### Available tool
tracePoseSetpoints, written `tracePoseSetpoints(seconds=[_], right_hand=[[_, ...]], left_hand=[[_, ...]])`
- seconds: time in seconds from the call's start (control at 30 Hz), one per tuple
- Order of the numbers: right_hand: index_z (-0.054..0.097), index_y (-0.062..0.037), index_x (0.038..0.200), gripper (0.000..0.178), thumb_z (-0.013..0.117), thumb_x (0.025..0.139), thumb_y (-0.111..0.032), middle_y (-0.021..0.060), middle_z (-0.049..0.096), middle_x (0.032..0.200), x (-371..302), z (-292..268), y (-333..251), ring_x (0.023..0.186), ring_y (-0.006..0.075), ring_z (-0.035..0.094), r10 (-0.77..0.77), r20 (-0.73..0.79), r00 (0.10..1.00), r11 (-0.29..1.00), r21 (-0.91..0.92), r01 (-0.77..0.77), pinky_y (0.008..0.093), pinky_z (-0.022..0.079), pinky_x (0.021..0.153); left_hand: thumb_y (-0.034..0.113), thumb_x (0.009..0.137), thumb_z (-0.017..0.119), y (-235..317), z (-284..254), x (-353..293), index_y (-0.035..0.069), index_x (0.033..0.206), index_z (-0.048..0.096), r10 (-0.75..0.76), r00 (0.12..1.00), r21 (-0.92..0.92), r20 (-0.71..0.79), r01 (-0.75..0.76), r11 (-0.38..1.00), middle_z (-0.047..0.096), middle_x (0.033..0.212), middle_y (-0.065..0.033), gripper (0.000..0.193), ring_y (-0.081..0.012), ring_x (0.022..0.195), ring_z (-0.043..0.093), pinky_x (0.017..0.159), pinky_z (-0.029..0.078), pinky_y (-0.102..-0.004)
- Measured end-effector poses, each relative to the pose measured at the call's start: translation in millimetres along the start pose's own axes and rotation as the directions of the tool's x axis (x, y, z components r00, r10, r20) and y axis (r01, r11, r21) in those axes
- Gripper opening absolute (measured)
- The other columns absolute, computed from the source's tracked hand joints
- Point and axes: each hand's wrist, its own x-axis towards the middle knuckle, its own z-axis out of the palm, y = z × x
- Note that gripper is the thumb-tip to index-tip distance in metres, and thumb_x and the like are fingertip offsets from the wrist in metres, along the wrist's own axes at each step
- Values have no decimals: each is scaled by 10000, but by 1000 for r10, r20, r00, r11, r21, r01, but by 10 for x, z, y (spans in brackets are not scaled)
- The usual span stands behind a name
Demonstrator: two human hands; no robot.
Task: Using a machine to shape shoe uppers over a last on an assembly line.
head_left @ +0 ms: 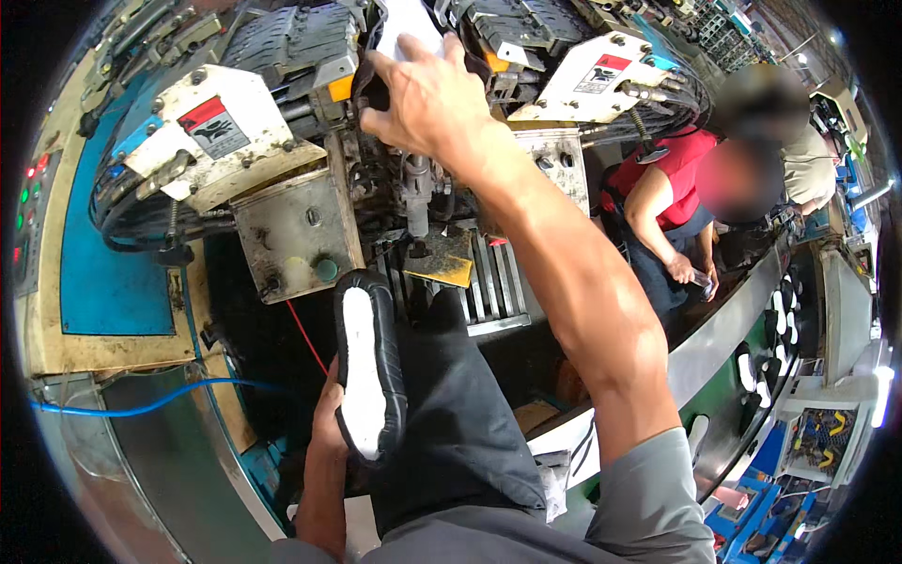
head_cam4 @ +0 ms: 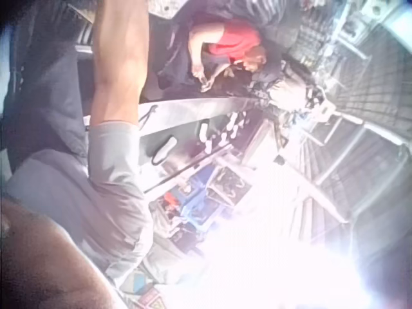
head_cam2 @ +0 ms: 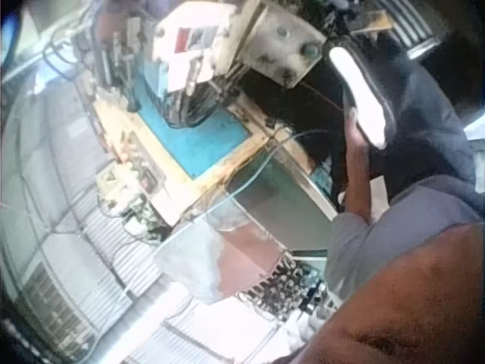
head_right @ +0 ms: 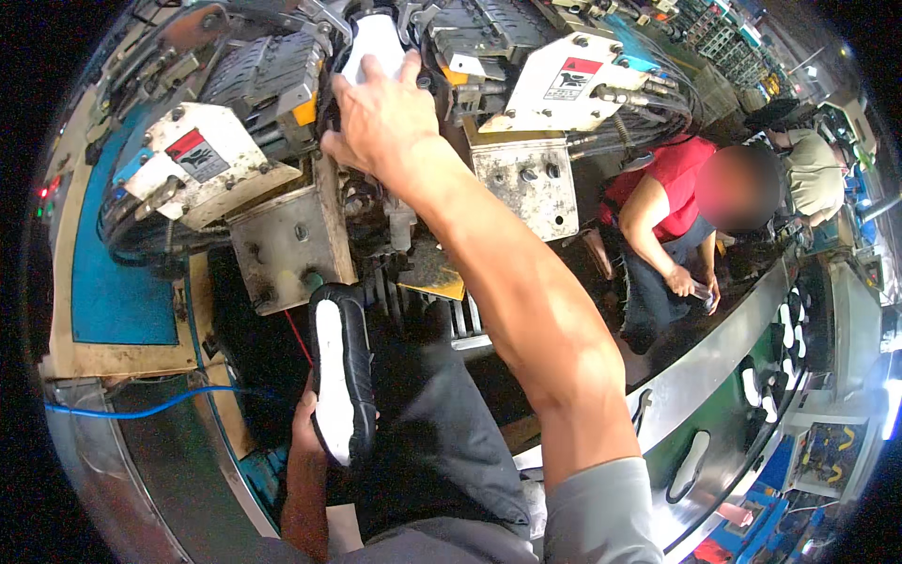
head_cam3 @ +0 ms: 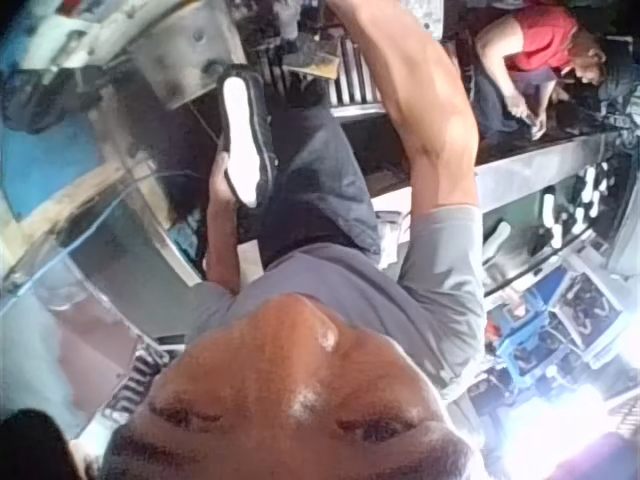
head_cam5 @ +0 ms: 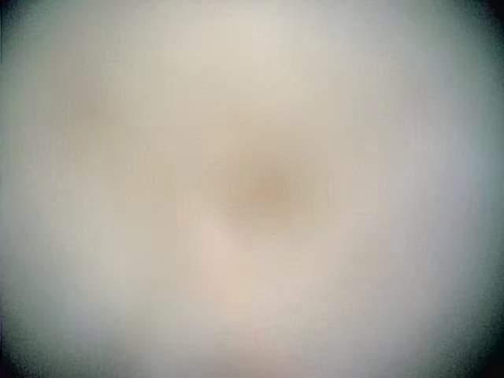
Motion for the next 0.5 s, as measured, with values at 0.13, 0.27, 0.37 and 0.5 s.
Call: tracePoseSetpoints(seconds=[0.13,0.27,0.37,0.5], right_hand=[[607,-128,1513,712,806,932,-489,246,543,1556,14,-192,-120,1492,677,387,80,53,995,997,17,-81,635,546,1134],[694,-66,1433,665,848,884,-409,282,559,1556,140,-346,-255,1496,684,389,118,102,988,993,17,-121,616,532,1161],[714,-81,1415,650,846,874,-416,246,628,1467,198,-387,-356,1409,631,492,129,88,988,990,-62,-124,602,572,1099],[653,-106,1495,712,828,902,-458,208,603,1518,217,-300,-208,1485,553,437,119,108,987,993,-19,-118,603,521,1170]], left_hand=[[449,1006,616,61,125,149,47,1739,254,-104,992,-50,71,108,993,583,1553,-191,912,-305,1341,656,1108,565,-436],[440,1015,596,-23,129,204,52,1740,253,-137,989,-45,54,139,989,589,1541,-179,892,-303,1350,645,1125,556,-446],[542,1056,510,-115,40,233,109,1678,307,-110,989,30,99,108,994,648,1394,-280,785,-471,1071,755,895,659,-615],[495,1059,566,38,299,234,96,1692,331,-142,989,-49,25,143,988,620,1460,-221,783,-376,1204,699,1027,600,-522]])
